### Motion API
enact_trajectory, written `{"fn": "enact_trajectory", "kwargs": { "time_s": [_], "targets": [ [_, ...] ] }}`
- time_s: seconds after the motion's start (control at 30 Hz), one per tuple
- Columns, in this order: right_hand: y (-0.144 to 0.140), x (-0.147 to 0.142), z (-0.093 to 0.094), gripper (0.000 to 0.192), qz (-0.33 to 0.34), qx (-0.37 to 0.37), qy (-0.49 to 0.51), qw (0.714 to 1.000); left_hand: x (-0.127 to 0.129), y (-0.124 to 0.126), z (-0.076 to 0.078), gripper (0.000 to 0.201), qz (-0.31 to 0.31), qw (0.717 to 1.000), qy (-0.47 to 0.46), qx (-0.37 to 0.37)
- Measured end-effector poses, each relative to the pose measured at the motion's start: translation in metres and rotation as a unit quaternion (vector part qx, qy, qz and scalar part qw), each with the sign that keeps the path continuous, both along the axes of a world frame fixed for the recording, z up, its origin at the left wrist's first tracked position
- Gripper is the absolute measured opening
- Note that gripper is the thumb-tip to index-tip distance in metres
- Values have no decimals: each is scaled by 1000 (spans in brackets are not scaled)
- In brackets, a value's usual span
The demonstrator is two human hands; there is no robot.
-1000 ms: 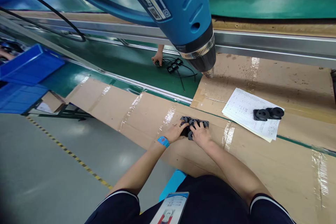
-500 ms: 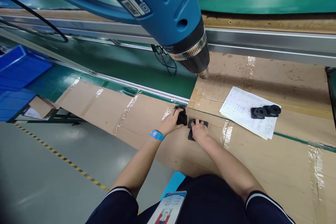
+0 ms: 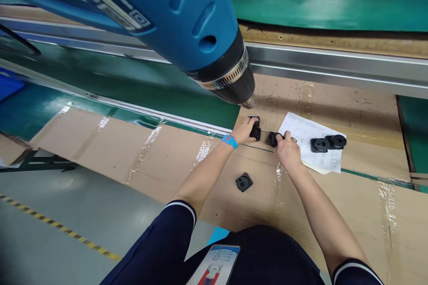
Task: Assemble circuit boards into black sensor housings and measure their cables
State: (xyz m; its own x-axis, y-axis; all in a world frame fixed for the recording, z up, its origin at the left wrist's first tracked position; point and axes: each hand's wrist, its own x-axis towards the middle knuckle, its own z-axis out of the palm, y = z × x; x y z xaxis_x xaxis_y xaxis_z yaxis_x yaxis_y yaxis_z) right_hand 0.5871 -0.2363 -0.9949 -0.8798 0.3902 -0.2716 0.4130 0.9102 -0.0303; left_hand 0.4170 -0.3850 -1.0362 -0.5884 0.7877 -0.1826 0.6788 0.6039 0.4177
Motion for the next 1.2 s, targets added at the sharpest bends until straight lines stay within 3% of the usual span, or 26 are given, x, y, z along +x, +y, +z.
{"fn": "enact_trajectory", "kwargs": {
  "time_s": [0.1,0.2,0.3,0.37,0.43,0.47,0.53,0.6,0.7,0.83,0.93,1.0,1.07,1.13,1.2],
  "targets": [
    [30,-2,-4,32,-32,21,-2,999,-2,13,-3,91,-19,1000,-9,5],
    [45,2,-5,40,-37,20,11,999,13,-2,3,89,-16,999,-3,29],
    [42,23,-11,45,-13,-1,41,999,58,-47,3,74,-8,999,-16,32],
    [33,47,-24,38,23,-40,38,998,100,-84,-5,77,-21,999,-48,12],
    [23,76,-45,31,54,-81,18,995,140,-117,-18,80,-33,996,-85,-5],
    [19,90,-58,30,58,-91,11,994,156,-128,-25,72,-29,995,-100,-8],
    [16,115,-83,44,38,-89,10,995,178,-139,-35,60,-9,992,-122,-4],
    [19,132,-103,64,-1,-70,17,997,182,-131,-37,53,20,990,-136,17],
    [28,137,-122,77,-47,-53,26,997,159,-88,-28,53,53,986,-146,67],
    [35,124,-130,68,-88,-53,29,994,103,-5,-7,58,90,973,-155,147],
    [34,116,-130,58,-119,-56,35,991,82,32,1,61,122,952,-187,208],
    [32,113,-129,53,-140,-62,35,988,92,35,-1,52,147,930,-230,245],
    [31,110,-128,49,-162,-72,30,984,118,26,-13,31,182,899,-294,268],
    [31,106,-126,45,-184,-82,27,979,146,15,-30,13,242,855,-366,276],
    [32,102,-125,41,-205,-93,24,974,163,10,-48,15,321,794,-434,281]
  ]
}}
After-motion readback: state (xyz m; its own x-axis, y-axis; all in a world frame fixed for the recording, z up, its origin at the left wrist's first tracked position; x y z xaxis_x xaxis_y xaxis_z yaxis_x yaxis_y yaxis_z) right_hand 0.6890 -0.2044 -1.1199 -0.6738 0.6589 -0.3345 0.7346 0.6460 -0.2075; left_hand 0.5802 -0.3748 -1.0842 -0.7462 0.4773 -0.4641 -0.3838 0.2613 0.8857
